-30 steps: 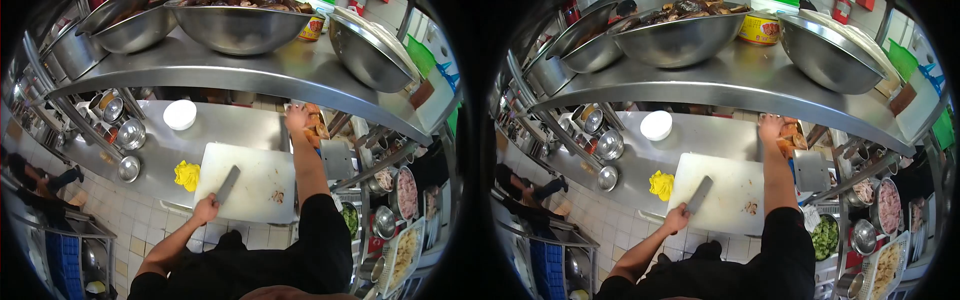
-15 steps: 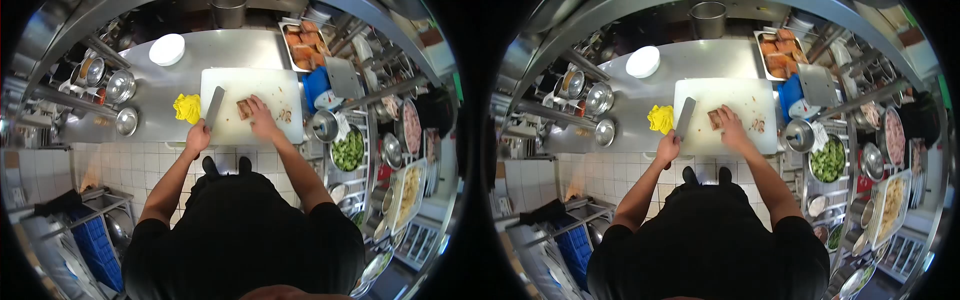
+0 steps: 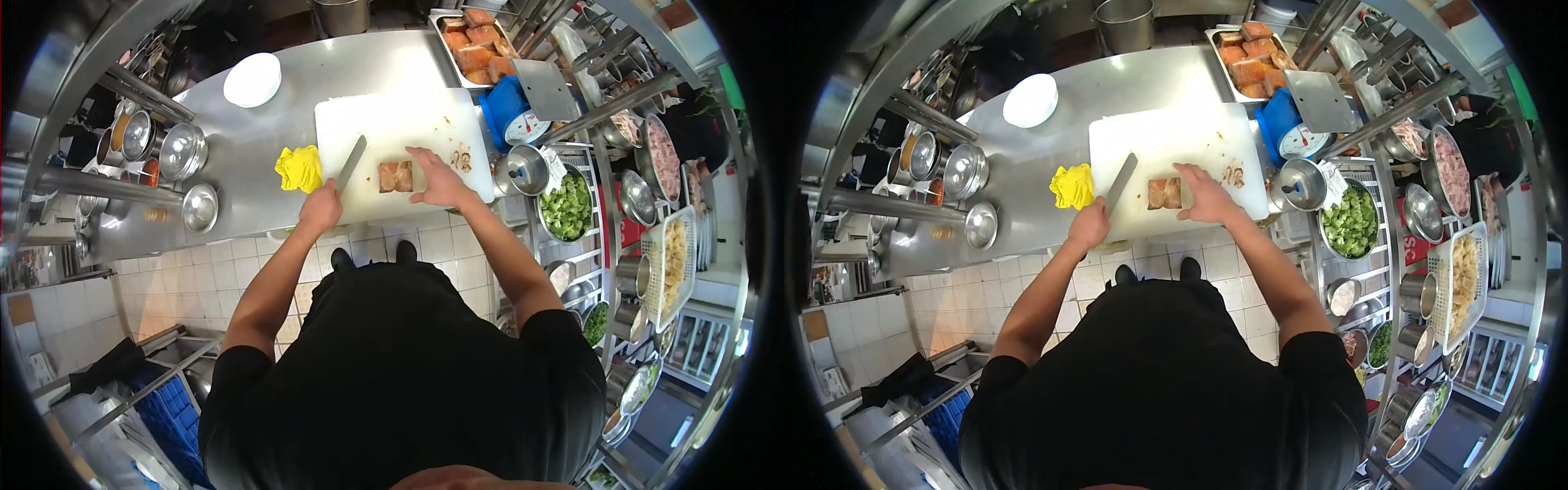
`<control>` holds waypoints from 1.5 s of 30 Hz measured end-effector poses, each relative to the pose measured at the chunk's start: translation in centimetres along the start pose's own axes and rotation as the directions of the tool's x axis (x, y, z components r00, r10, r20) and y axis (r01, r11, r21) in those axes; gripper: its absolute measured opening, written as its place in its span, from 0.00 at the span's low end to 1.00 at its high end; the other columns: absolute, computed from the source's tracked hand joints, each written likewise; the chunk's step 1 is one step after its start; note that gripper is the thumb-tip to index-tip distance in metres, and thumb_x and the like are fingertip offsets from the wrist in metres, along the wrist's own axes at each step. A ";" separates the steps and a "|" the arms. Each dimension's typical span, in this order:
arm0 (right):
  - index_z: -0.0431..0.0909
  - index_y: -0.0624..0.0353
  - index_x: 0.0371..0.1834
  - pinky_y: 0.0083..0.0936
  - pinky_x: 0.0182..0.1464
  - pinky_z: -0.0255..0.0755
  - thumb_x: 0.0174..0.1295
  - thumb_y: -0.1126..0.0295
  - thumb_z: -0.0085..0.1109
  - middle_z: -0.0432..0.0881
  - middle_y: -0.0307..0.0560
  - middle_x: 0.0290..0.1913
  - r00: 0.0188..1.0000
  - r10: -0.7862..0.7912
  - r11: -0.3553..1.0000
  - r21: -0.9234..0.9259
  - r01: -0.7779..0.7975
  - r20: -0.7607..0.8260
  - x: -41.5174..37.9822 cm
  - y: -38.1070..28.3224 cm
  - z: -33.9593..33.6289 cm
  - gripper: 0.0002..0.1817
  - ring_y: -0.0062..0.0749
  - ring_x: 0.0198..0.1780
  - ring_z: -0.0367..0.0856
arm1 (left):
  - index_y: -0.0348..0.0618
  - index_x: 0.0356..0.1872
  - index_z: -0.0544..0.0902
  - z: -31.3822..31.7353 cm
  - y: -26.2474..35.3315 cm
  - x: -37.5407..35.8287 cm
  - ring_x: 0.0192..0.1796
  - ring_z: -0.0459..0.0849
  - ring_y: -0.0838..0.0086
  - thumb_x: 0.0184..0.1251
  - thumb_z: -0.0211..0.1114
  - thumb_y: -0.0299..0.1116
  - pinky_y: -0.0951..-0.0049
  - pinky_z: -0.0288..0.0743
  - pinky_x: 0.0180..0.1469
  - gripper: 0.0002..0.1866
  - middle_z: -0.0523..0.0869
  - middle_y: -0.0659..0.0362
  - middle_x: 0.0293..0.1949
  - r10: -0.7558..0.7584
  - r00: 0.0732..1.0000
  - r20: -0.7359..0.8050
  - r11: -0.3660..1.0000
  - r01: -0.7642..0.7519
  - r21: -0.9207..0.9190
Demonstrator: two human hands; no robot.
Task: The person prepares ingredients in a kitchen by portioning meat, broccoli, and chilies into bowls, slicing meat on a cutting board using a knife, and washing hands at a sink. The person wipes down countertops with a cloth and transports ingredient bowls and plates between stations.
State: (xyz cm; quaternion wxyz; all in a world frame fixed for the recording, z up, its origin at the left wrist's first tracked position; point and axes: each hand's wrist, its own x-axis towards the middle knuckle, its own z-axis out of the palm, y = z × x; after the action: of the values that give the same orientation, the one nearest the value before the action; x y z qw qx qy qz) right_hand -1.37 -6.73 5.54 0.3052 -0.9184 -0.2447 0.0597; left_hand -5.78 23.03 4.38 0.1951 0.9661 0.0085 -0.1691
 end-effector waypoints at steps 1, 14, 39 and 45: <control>0.65 0.62 0.62 0.39 0.63 0.66 0.43 0.57 0.73 0.71 0.58 0.60 0.997 -0.081 0.997 0.012 0.081 0.010 0.2 -0.4 0.0 0.43 0.53 0.64 0.68 | 0.36 0.43 0.72 0.2 0.3 0.0 0.40 0.83 0.43 0.67 0.50 0.32 0.46 0.75 0.44 0.11 0.84 0.38 0.34 -0.008 1.000 -0.005 1.000 0.008 -0.004; 0.72 0.59 0.54 0.38 0.55 0.72 0.44 0.62 0.70 0.76 0.56 0.50 0.922 0.153 0.974 0.210 -0.081 -0.357 9.3 7.3 -4.6 0.31 0.51 0.52 0.76 | 0.37 0.48 0.71 3.0 3.3 -0.5 0.43 0.83 0.43 0.62 0.49 0.28 0.48 0.76 0.45 0.14 0.83 0.38 0.38 -0.167 0.984 -0.063 0.986 0.168 0.007; 0.80 0.56 0.36 0.39 0.50 0.74 0.46 0.71 0.62 0.81 0.56 0.41 0.826 0.496 0.686 -0.462 -0.562 -0.267 29.0 31.5 -24.4 0.12 0.53 0.46 0.80 | 0.42 0.48 0.72 5.9 8.5 0.0 0.44 0.85 0.51 0.60 0.50 0.28 0.54 0.79 0.44 0.14 0.83 0.45 0.43 -0.210 0.965 -0.160 0.977 0.202 -0.064; 0.79 0.57 0.37 0.36 0.48 0.74 0.44 0.75 0.63 0.80 0.55 0.40 0.846 0.446 0.699 -0.477 -0.533 -0.293 28.2 31.4 -25.2 0.13 0.50 0.45 0.79 | 0.41 0.48 0.71 4.9 8.6 -0.1 0.44 0.85 0.49 0.60 0.49 0.29 0.53 0.79 0.44 0.14 0.83 0.44 0.41 -0.181 0.976 -0.125 0.983 0.174 -0.062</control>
State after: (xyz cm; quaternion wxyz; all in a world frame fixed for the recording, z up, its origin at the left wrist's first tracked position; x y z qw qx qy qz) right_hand 42.72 -28.23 8.48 0.0240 -0.9993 0.0267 -0.0041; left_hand -6.77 13.20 3.43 0.2026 0.9652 0.1117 -0.1223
